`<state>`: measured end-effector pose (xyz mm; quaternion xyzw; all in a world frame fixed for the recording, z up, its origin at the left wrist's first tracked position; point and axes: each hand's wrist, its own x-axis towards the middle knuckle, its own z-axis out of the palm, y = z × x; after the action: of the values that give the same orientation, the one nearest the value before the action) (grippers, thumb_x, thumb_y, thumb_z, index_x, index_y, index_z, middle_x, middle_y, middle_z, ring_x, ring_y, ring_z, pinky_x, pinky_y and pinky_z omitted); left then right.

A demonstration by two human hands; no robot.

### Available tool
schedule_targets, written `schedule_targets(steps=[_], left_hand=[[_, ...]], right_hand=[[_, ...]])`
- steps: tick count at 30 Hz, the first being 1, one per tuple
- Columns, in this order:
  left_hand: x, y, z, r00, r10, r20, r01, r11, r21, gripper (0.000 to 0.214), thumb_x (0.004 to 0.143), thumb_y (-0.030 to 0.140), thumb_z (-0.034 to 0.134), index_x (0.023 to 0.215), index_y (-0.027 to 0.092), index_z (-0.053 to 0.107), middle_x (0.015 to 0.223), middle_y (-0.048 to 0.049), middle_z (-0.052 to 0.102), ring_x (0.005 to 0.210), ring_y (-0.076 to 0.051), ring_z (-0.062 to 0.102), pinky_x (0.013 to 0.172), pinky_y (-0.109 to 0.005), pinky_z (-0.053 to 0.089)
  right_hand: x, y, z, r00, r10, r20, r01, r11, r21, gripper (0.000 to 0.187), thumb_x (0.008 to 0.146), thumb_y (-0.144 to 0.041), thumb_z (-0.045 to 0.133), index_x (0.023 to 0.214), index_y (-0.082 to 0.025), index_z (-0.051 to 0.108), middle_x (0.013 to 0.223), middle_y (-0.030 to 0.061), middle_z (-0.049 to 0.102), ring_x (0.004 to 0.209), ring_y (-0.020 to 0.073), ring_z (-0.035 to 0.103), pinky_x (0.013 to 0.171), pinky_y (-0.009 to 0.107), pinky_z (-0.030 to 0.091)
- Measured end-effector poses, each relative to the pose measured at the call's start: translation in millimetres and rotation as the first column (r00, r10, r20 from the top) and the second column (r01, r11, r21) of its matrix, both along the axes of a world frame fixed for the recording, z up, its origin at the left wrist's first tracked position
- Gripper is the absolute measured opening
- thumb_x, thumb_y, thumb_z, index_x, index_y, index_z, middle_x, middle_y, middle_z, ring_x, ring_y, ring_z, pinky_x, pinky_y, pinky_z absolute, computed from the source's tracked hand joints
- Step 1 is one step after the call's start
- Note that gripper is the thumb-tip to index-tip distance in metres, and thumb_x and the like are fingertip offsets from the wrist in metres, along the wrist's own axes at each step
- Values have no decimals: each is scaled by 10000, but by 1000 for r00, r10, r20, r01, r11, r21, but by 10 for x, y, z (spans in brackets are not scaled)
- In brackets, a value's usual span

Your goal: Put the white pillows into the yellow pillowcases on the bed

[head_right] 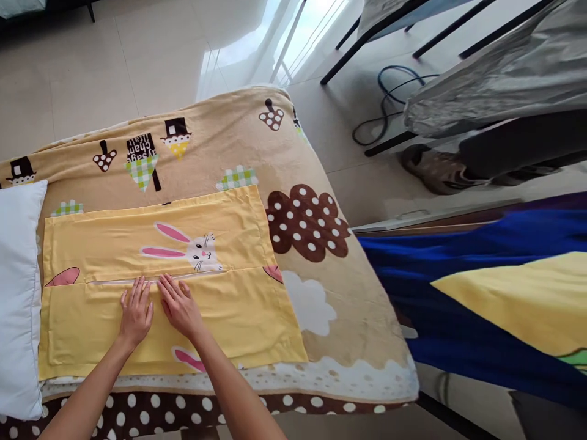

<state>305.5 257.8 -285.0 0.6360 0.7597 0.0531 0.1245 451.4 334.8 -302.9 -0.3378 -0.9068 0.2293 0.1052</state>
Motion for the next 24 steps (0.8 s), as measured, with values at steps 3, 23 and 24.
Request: schedule_targets(steps=[3, 23, 24], left_hand=[[-76, -85, 120, 999, -35, -8, 35, 999, 13, 448, 898, 144, 407, 1330, 200, 511, 1405, -136, 512, 1333, -236, 422, 1088, -459, 245], [-251, 24, 103, 966, -24, 257, 40, 998, -58, 225, 933, 200, 423, 821, 187, 618, 822, -53, 597, 803, -194, 535, 722, -328, 406], [-239, 36, 116, 971, -44, 236, 61, 996, -67, 209, 926, 200, 436, 820, 190, 615, 823, -53, 598, 803, -198, 533, 720, -334, 403]], right_hand=[[151, -32, 52, 998, 9, -58, -9, 1000, -4, 422, 971, -190, 365, 1380, -197, 469, 1404, 84, 520, 1347, 168, 412, 1080, 366, 252], [-691, 1041, 192, 984, 144, 106, -148, 988, 31, 275, 831, -117, 508, 1072, -180, 625, 1107, 107, 641, 1000, 248, 542, 853, 371, 404], [-696, 1048, 166, 980, 143, 137, -151, 987, 55, 220, 843, -119, 502, 1005, -182, 636, 1011, 102, 650, 924, 241, 545, 806, 360, 401]])
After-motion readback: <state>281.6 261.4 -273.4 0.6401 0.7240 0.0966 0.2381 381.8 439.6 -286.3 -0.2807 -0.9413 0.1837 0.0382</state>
